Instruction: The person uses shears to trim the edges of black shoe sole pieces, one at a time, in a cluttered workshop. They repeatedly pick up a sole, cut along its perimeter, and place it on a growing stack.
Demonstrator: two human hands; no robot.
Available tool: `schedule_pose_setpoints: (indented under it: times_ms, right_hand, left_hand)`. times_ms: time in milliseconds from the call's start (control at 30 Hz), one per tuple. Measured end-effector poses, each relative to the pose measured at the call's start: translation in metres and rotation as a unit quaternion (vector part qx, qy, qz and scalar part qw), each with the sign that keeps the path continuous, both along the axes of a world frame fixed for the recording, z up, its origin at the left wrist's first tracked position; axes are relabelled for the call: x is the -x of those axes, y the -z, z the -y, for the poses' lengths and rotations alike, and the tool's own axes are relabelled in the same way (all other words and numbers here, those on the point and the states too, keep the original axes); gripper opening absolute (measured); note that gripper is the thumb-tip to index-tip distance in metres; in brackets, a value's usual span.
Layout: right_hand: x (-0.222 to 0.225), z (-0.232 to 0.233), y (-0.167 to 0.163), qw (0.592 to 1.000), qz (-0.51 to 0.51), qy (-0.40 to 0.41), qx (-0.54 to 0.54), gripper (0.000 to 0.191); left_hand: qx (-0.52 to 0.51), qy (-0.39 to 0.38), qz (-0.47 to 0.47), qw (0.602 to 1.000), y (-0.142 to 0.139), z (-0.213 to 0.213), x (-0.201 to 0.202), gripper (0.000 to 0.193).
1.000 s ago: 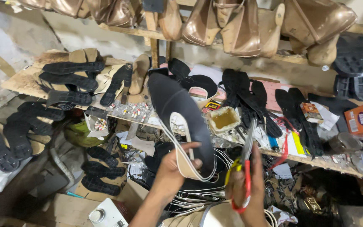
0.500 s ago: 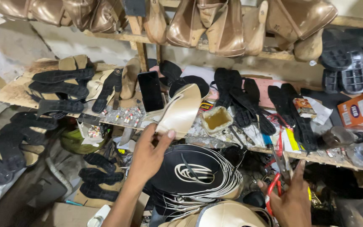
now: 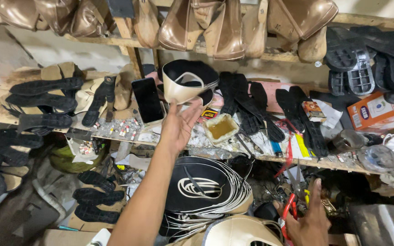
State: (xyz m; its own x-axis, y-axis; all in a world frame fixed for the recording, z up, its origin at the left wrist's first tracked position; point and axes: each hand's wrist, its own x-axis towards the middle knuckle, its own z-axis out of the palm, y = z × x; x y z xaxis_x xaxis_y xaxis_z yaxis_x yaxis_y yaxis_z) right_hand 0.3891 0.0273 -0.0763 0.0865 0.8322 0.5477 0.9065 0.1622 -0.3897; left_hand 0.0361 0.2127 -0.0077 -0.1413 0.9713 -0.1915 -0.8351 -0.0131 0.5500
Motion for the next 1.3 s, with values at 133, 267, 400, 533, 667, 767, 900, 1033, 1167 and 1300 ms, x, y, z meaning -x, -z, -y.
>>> schedule_pose_setpoints:
  times_ms: [133, 267, 400, 533, 667, 767, 900, 1033, 1167, 1300]
  right_hand:
    - [0.003, 0.005, -0.005, 0.938, -0.338, 0.0, 0.078, 0.116]
    - [0.009, 0.006, -0.017, 0.913, -0.392, 0.008, 0.111, 0.106]
    - [0.029, 0.003, -0.023, 0.876, -0.452, -0.031, 0.167, 0.097]
    - [0.052, 0.0, -0.021, 0.845, -0.467, -0.043, 0.259, 0.089]
    - [0.068, 0.0, -0.016, 0.859, -0.446, -0.102, 0.23, 0.089]
    - [0.07, 0.0, -0.015, 0.842, -0.466, -0.096, 0.253, 0.088]
    - [0.07, -0.001, -0.018, 0.858, -0.438, -0.097, 0.251, 0.09]
    - [0.082, -0.004, -0.029, 0.889, -0.389, -0.143, 0.196, 0.106]
    - [0.104, -0.008, -0.048, 0.875, -0.443, -0.119, 0.156, 0.121]
    - [0.12, -0.008, -0.074, 0.876, -0.449, -0.118, 0.131, 0.125]
  left_hand:
    - [0.06, 0.101, -0.117, 0.986, 0.01, 0.015, -0.023, 0.047]
    - [-0.165, 0.285, -0.523, 0.786, 0.029, 0.089, -0.035, 0.03]
    - [-0.073, 0.315, -0.804, 0.499, 0.027, 0.134, -0.024, 0.039]
    - [-0.083, 0.016, -0.937, 0.338, 0.018, 0.134, -0.009, 0.062]
    - [0.055, 0.145, -0.93, 0.334, 0.018, 0.135, 0.016, 0.048]
    - [0.027, 0.129, -0.927, 0.351, 0.013, 0.143, 0.02, 0.038]
    - [0.037, 0.125, -0.835, 0.534, -0.028, 0.151, 0.027, 0.031]
    - [-0.034, 0.07, -0.763, 0.641, -0.085, 0.172, 0.034, 0.03]
    - [-0.021, 0.128, -0.665, 0.736, -0.114, 0.198, 0.031, 0.035]
    - [-0.075, 0.242, -0.418, 0.872, -0.108, 0.206, 0.046, 0.045]
